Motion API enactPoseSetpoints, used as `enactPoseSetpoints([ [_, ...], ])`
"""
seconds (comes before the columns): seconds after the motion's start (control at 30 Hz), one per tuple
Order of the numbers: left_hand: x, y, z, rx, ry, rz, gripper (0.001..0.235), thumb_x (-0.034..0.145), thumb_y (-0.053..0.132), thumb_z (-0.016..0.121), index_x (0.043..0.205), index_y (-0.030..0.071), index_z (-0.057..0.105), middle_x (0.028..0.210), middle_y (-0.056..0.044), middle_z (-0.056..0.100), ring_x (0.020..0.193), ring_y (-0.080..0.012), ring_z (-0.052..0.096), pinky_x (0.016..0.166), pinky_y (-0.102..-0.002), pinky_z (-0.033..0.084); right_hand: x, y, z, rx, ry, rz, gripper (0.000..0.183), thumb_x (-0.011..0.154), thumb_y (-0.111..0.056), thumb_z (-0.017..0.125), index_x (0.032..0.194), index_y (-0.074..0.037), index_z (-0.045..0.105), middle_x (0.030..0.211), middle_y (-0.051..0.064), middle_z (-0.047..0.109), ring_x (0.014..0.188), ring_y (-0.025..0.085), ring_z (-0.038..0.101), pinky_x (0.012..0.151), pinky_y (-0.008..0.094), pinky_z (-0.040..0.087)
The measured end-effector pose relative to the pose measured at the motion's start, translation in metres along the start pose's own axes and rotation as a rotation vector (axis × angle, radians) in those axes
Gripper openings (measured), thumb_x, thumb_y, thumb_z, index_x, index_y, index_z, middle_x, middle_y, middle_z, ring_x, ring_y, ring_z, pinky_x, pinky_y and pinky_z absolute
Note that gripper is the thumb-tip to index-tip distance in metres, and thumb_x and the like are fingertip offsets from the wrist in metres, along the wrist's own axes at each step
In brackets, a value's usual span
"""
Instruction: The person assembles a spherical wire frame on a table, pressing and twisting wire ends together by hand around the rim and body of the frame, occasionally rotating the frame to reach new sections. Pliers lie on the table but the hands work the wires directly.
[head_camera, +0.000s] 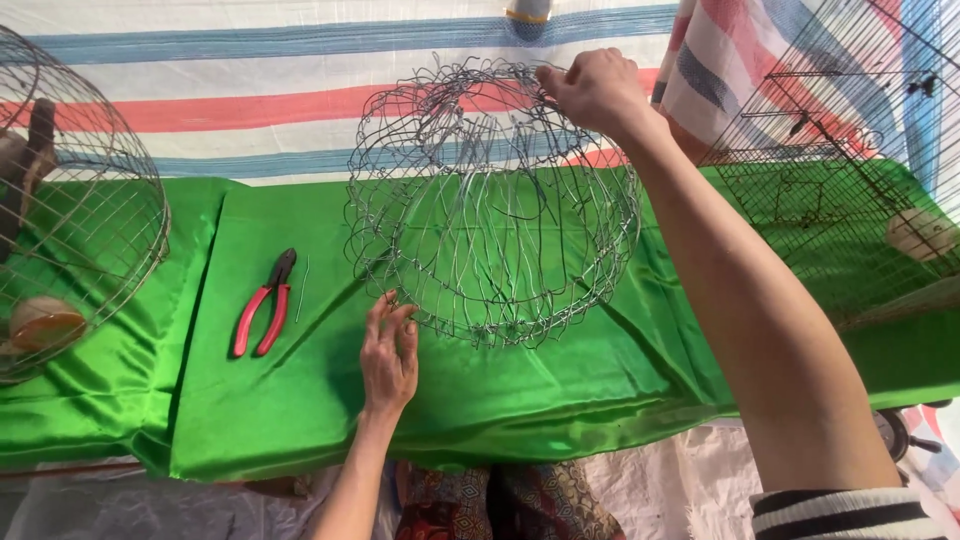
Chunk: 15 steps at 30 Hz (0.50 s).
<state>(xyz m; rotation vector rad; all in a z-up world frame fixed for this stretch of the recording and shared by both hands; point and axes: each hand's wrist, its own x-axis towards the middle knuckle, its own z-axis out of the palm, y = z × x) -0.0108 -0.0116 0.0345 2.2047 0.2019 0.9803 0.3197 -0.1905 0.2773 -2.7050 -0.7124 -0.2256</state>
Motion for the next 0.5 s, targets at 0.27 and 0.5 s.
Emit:
enactPoseSetpoints([
  [0.27,0.0,-0.001,0.002,0.02,-0.008,0.003,0.039,0.106,0.031,0.044,0.12,0.001,0.064,0.146,-0.021,0.05,0.121,-0.0412,0.062,0.093,-0.051,0.056,-0.011,-0.006,-0.01,0.186,-0.099,0.121,0.062,0.109,-0.059,0.043,0.119,0.001,0.058,0.112,0.021,0.065,0.104,0.035,0.066,0.091,0.052,0.055],
  [0.5,-0.002,-0.003,0.006,0.035,0.011,0.021,0.031,0.106,0.027,0.044,0.12,0.004,0.06,0.146,-0.02,0.05,0.118,-0.0395,0.064,0.094,-0.05,0.055,-0.006,0.006,-0.003,0.228,-0.072,0.179,0.056,0.104,-0.059,0.054,0.126,-0.008,0.064,0.12,0.018,0.068,0.108,0.032,0.067,0.096,0.053,0.054],
])
